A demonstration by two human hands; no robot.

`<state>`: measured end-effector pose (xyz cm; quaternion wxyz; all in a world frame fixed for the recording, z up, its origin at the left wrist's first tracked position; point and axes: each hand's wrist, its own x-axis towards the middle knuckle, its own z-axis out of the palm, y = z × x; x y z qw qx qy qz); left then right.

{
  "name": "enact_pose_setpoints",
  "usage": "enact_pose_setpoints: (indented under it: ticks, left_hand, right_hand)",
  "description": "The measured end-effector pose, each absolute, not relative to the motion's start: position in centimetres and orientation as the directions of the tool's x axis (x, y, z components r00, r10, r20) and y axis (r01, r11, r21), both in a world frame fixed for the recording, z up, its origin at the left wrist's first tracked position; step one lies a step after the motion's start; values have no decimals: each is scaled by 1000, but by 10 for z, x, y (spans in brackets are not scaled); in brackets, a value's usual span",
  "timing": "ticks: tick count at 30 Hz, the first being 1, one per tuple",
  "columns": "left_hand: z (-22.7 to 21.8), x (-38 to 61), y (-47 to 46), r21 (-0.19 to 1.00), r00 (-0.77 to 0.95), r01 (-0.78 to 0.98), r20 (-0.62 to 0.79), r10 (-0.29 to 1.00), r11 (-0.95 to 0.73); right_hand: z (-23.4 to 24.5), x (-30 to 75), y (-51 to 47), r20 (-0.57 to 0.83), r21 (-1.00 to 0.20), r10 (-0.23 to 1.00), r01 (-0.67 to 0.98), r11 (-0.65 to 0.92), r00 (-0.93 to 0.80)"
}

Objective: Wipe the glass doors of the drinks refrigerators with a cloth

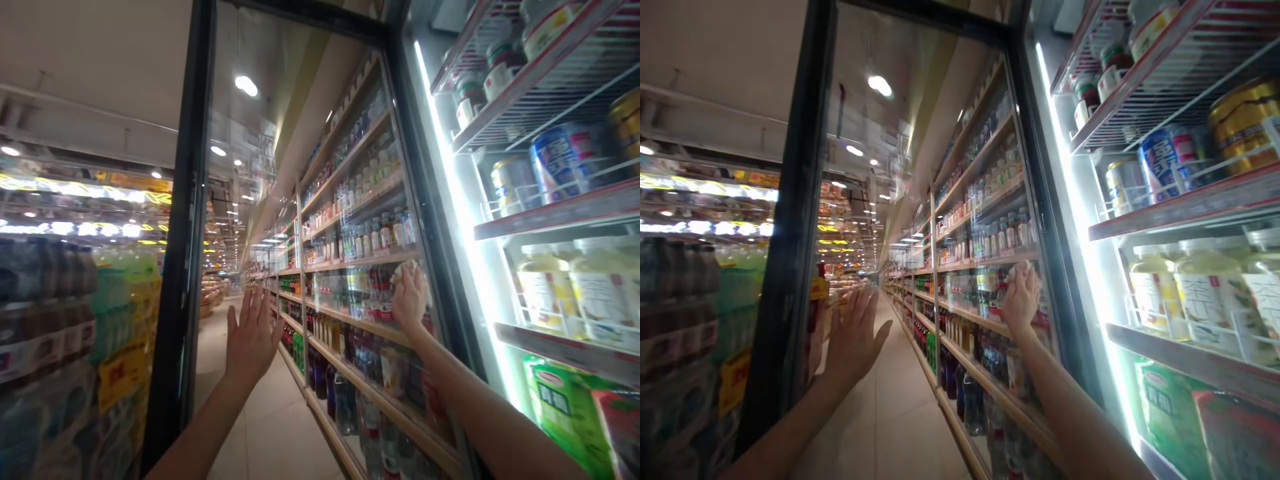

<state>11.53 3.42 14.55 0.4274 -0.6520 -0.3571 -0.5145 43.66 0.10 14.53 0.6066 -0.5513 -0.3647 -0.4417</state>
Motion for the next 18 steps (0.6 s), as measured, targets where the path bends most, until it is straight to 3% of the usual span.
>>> enact_pose_setpoints:
  ticks: [3, 4, 5, 6, 9, 10, 11, 13, 15, 16, 18]
  left_hand:
    - [153, 115, 33, -180, 211, 899, 977, 34, -400]
    - [155, 114, 33, -186, 218, 897, 975, 35, -402]
    - [157, 112, 33, -195, 228, 896, 973, 38, -399]
    - [160, 110, 33, -204, 238, 896, 970, 40, -394]
    - [169, 103, 34, -191, 228, 906, 972, 55, -378]
    - [172, 101, 34, -174, 212, 911, 975, 62, -375]
    - [176, 99, 34, -152, 191, 915, 979, 70, -373]
    - [184, 95, 35, -101, 140, 924, 987, 81, -368]
    - [191, 91, 35, -64, 103, 931, 991, 91, -360]
    - [193, 89, 34, -55, 95, 933, 991, 97, -355]
    - [195, 85, 33, -56, 102, 937, 988, 116, -344]
  right_hand:
    - [147, 427, -1, 998, -2, 64, 999, 50, -1]
    - [149, 427, -3, 991, 62, 114, 996, 67, -69]
    - [152, 431, -5, 990, 47, 132, 997, 66, -56]
    - [158, 436, -6, 993, -40, 115, 998, 44, 34]
    - [184, 450, -5, 915, -402, -33, 915, -20, 401]
    - [192, 448, -2, 892, -449, -67, 893, -21, 447]
    - [197, 441, 1, 904, -424, -73, 906, -18, 422]
    - [201, 420, 6, 977, -212, -15, 977, 0, 212]
    - [199, 399, 7, 981, 153, 114, 986, 68, -160]
    - [198, 393, 5, 948, 266, 156, 959, 103, -279]
    - [202, 392, 0, 950, 258, 155, 960, 109, -272]
